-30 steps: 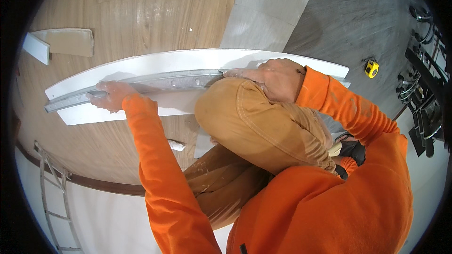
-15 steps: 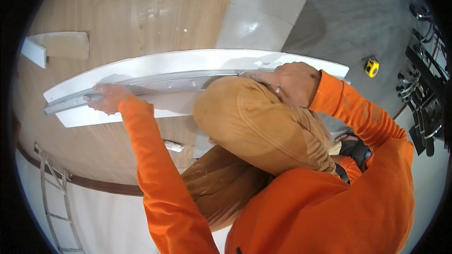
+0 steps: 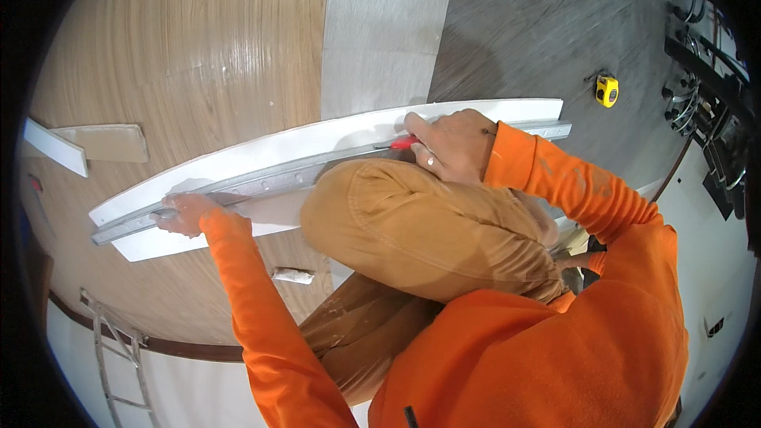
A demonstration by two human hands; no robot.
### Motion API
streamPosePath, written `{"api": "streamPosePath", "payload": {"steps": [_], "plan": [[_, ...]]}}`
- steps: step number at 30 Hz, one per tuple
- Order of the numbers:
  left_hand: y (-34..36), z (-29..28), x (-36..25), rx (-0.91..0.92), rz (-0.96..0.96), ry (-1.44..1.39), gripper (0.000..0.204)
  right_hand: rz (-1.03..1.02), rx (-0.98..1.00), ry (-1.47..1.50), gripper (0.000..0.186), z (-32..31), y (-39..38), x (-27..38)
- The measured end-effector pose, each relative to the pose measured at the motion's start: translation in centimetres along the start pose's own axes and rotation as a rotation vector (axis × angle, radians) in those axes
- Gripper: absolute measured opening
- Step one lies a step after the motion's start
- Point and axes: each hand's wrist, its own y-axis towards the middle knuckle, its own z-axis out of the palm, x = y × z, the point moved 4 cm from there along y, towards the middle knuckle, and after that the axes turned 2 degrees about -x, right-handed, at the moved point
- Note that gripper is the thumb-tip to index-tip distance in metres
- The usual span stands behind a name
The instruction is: The person measures and marks a white curved panel using a metal straightedge and a red utility knife. They repeatedly score the panel along the straightedge and then snap off the cut sections. The person also handles a cardboard template and a tape measure during the process.
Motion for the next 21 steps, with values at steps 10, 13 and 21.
{"api": "streamPosePath", "payload": {"steps": [10,13,21], "plan": [[-0.4,-0.8,-0.6,0.034,-0.015,0.065,0.056,0.018,-0.148,-0.022,0.055,1.8,2.3,2.8],[-0.1,-0.5,-0.2,0.015,-0.027,0.075,0.057,0.023,-0.135,0.018,0.064,2.1,2.9,2.8],[-0.3,-0.6,-0.2,0.031,-0.035,-0.019,0.056,0.068,0.048,-0.080,0.062,2.8,4.9,2.8]]}}
